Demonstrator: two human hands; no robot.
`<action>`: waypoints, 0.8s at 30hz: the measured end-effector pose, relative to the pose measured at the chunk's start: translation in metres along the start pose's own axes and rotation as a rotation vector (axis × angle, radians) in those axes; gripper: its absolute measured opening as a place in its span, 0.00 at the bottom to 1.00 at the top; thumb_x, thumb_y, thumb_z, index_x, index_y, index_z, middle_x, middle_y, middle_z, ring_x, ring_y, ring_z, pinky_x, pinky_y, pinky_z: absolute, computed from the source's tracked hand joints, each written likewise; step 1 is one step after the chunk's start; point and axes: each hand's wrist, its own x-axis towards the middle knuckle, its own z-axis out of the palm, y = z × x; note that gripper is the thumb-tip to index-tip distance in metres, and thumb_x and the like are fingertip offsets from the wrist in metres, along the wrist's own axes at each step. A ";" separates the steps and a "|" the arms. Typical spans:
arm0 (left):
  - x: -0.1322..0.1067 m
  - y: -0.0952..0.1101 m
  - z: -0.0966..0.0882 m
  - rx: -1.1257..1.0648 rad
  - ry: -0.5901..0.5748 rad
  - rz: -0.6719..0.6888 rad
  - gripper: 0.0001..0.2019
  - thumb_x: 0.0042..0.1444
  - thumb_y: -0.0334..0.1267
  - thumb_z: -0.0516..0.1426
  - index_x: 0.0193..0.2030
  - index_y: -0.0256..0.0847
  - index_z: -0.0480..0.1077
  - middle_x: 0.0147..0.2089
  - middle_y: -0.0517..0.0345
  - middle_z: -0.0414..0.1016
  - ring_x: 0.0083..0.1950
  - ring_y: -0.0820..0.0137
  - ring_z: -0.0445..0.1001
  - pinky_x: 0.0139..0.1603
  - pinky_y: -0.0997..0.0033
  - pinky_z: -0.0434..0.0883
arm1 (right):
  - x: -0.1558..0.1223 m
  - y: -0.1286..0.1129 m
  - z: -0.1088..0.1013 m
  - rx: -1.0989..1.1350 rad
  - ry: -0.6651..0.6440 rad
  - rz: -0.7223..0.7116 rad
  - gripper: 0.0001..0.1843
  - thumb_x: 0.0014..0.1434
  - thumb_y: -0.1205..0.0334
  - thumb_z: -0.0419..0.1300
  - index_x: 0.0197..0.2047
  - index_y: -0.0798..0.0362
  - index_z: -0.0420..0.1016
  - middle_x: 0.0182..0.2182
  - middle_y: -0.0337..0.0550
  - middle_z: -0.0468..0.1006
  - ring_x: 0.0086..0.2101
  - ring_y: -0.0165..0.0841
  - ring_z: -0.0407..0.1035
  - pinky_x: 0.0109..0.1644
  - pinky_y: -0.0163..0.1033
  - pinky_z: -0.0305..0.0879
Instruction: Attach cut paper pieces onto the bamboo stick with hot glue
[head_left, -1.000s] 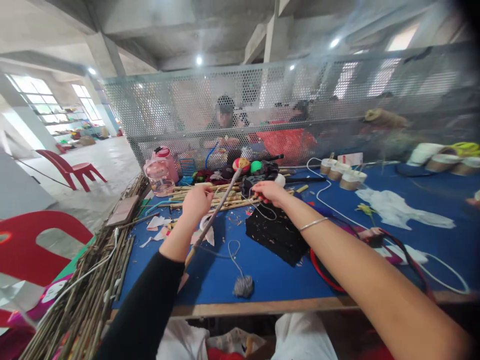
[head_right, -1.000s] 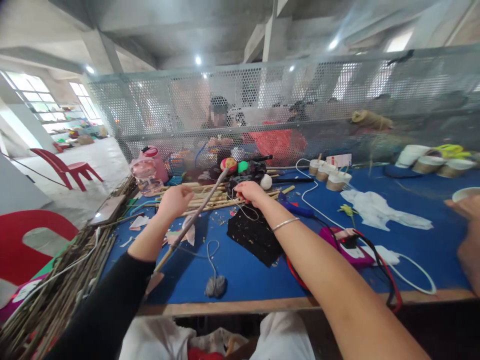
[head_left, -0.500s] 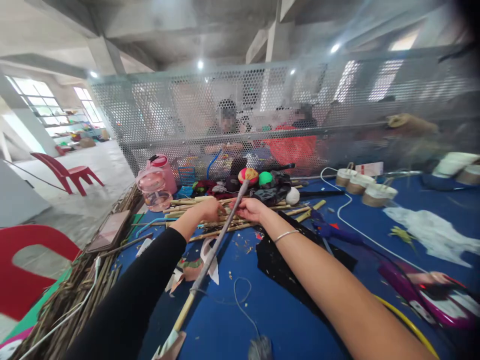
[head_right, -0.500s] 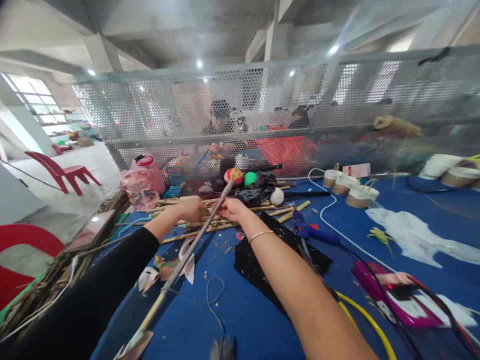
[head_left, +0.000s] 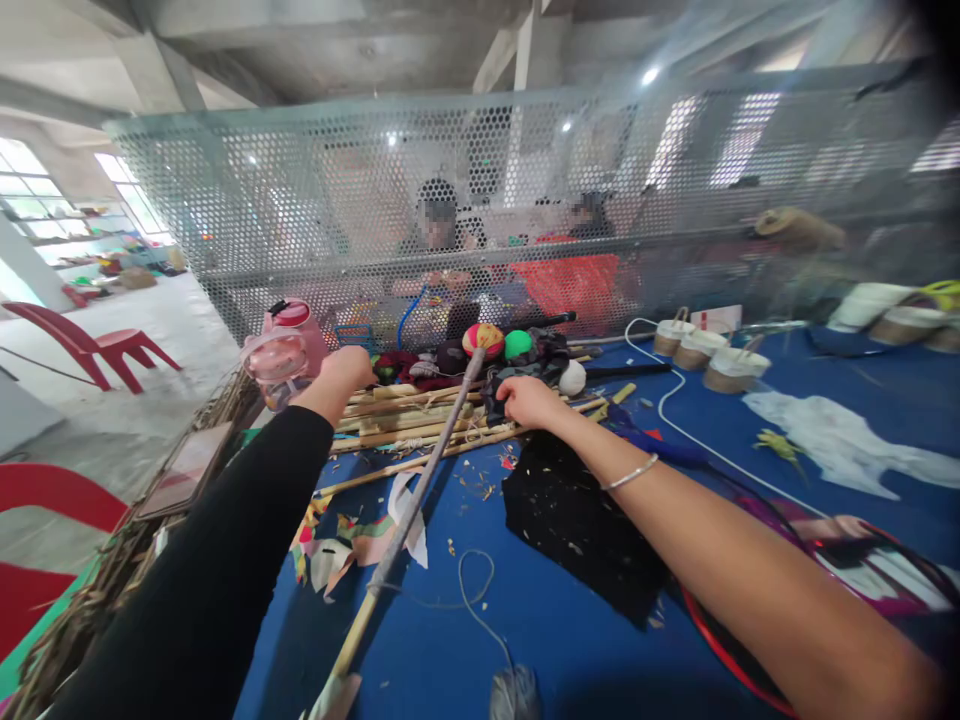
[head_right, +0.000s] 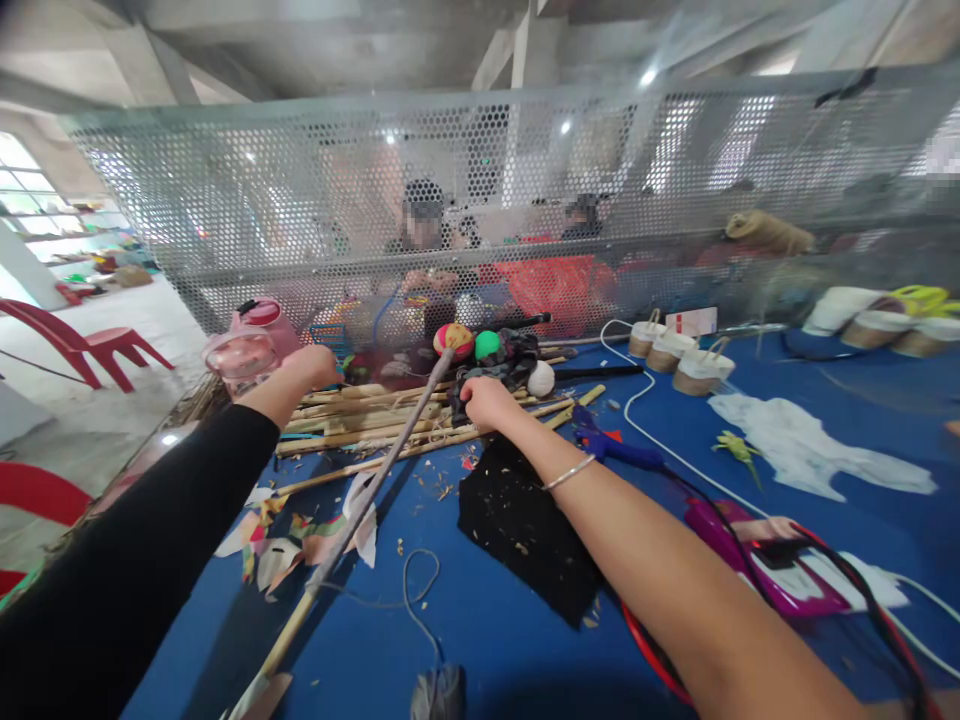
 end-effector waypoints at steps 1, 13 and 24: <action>-0.008 0.004 0.009 0.050 -0.035 0.046 0.12 0.45 0.37 0.62 0.35 0.30 0.74 0.40 0.36 0.74 0.48 0.48 0.71 0.47 0.55 0.67 | -0.003 0.002 0.003 -0.026 -0.035 -0.004 0.12 0.46 0.76 0.56 0.33 0.55 0.75 0.30 0.46 0.78 0.33 0.34 0.70 0.35 0.33 0.59; -0.060 0.047 0.082 0.126 -0.328 0.634 0.11 0.50 0.39 0.56 0.38 0.42 0.77 0.40 0.51 0.75 0.44 0.65 0.72 0.46 0.72 0.65 | -0.039 -0.007 0.023 -0.123 -0.123 -0.083 0.12 0.53 0.72 0.52 0.41 0.54 0.69 0.34 0.47 0.76 0.34 0.34 0.68 0.33 0.33 0.55; -0.033 0.006 -0.008 0.033 0.180 -0.084 0.21 0.60 0.35 0.41 0.52 0.21 0.64 0.52 0.31 0.68 0.52 0.52 0.68 0.49 0.56 0.64 | -0.140 -0.014 -0.010 0.016 -0.101 -0.172 0.07 0.51 0.72 0.53 0.29 0.51 0.68 0.24 0.37 0.74 0.24 0.28 0.64 0.29 0.32 0.52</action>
